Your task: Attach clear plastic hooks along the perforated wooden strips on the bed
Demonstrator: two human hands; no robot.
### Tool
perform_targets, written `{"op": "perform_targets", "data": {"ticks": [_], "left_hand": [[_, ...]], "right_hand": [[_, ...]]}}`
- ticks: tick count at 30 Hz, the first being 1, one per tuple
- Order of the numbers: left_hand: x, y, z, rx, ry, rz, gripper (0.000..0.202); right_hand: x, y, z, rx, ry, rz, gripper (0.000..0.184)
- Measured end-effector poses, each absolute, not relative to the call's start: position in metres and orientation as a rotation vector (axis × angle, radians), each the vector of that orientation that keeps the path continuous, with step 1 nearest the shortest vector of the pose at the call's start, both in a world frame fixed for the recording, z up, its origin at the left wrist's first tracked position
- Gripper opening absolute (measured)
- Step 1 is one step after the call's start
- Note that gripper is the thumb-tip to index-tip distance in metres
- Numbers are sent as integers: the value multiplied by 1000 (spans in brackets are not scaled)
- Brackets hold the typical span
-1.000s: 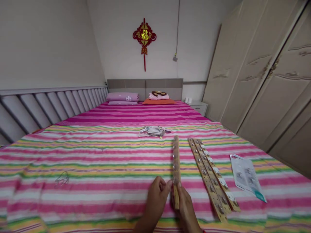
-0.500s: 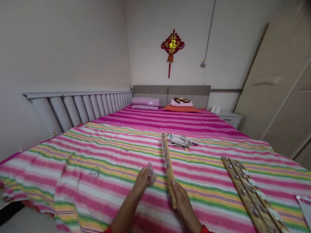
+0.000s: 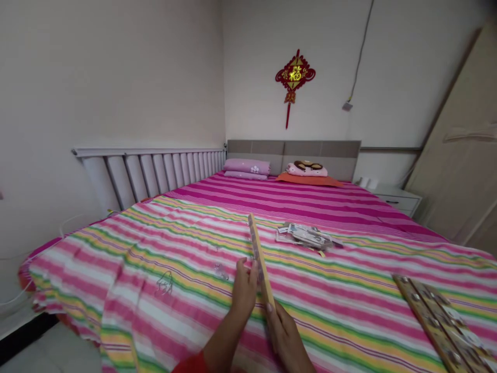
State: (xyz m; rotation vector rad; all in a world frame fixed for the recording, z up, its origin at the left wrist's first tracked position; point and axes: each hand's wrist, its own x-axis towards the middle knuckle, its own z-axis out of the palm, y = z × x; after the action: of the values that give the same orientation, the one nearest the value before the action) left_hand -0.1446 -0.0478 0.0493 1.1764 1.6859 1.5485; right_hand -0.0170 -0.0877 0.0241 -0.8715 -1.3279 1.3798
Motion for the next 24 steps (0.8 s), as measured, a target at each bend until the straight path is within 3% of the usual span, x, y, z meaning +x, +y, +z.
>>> {"op": "perform_targets", "data": {"ticks": [7, 17, 22, 24], "left_hand": [[-124, -19, 52, 1055, 1699, 1730, 41], [-179, 4, 41, 1388, 1628, 1412, 40], [-218, 2, 47, 1473, 1846, 1394, 15], [-223, 3, 52, 1470, 1978, 1427, 16]], "right_hand": [[-11, -86, 29, -873, -1473, 1284, 35], [6, -78, 8, -980, -1436, 1244, 40], [11, -75, 7, -969, -1499, 1225, 39], [11, -76, 7, -971, -1509, 1218, 39]]}}
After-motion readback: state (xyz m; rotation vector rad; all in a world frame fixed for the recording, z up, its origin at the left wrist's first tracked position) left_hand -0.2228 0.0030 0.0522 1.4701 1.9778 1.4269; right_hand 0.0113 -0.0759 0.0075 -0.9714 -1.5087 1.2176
